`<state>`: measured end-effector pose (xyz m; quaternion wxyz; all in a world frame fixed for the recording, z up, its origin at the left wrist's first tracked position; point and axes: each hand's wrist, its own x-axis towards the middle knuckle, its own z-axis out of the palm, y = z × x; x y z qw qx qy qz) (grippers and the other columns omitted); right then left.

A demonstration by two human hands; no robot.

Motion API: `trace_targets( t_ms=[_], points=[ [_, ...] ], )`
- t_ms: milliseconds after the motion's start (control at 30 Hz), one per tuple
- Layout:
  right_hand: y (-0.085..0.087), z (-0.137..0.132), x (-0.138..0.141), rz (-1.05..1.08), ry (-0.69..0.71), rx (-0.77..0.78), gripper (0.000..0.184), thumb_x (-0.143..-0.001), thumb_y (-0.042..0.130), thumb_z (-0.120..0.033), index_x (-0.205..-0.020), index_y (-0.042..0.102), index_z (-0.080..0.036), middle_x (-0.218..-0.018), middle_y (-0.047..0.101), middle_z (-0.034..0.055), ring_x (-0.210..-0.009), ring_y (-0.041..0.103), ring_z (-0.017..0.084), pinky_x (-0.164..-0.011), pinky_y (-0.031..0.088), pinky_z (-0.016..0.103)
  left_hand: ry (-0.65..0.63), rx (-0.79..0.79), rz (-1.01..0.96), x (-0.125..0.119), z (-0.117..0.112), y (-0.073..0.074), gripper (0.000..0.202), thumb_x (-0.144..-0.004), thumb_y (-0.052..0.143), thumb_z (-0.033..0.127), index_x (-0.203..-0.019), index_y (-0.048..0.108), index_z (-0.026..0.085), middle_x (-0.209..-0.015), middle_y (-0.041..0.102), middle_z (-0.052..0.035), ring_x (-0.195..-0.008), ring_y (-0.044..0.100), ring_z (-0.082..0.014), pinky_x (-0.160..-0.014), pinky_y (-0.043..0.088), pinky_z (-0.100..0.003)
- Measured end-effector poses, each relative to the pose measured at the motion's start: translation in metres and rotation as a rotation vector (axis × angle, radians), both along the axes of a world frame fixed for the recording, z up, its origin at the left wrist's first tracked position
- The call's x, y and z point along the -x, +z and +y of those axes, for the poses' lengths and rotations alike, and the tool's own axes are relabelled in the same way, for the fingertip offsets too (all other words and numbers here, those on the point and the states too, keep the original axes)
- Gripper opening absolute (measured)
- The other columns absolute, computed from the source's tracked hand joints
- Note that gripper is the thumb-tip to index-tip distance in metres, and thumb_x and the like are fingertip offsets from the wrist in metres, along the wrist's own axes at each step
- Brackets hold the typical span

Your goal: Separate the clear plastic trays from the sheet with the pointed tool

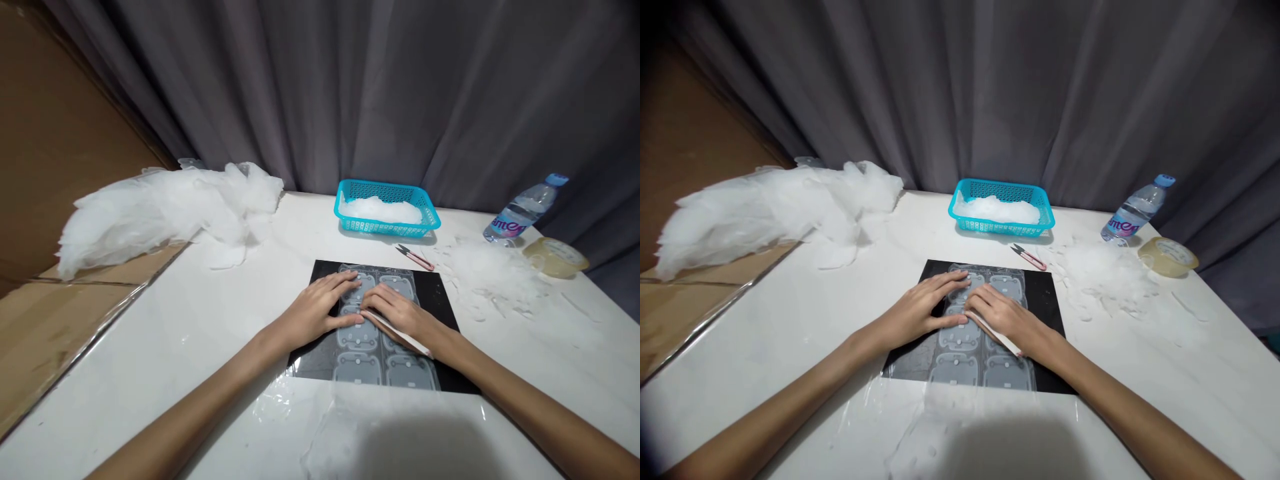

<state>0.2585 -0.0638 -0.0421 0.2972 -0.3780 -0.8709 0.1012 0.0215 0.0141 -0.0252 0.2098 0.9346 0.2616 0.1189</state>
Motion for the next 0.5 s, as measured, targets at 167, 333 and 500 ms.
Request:
trace_targets(
  t_ms=[167,333,500],
  points=[
    [0.001,-0.001,0.003,-0.146,-0.103,-0.104,0.027,-0.11,0.044,-0.027,-0.133,0.054,-0.017,-0.119,0.064,0.0153,-0.112,0.065,0.028,-0.092,0.06,0.043,0.064,0.045,-0.097,0.001,-0.001,0.0,0.073,-0.095,0.066,0.063,-0.153,0.041,0.027,-0.164,0.038,-0.0134,-0.15,0.039,-0.0323,-0.12,0.039,-0.048],
    [0.007,0.001,0.002,-0.205,-0.106,-0.309,0.027,-0.109,0.044,-0.018,-0.132,0.057,-0.012,-0.106,0.068,0.0149,-0.097,0.067,0.027,-0.086,0.061,0.042,0.4,0.01,-0.208,0.0,-0.01,0.001,0.07,-0.078,0.076,0.074,-0.114,0.058,0.016,-0.116,0.059,-0.0126,-0.112,0.054,-0.0342,-0.098,0.047,-0.05],
    [0.015,-0.001,0.001,-0.156,-0.121,-0.316,0.024,-0.107,0.049,-0.016,-0.128,0.06,-0.012,-0.101,0.07,0.0134,-0.09,0.068,0.025,-0.077,0.06,0.037,0.307,0.529,-0.309,-0.01,-0.027,0.008,0.042,-0.103,0.053,0.057,-0.083,0.057,0.02,-0.078,0.054,0.0018,-0.077,0.052,-0.0186,-0.073,0.042,-0.031]
  ],
)
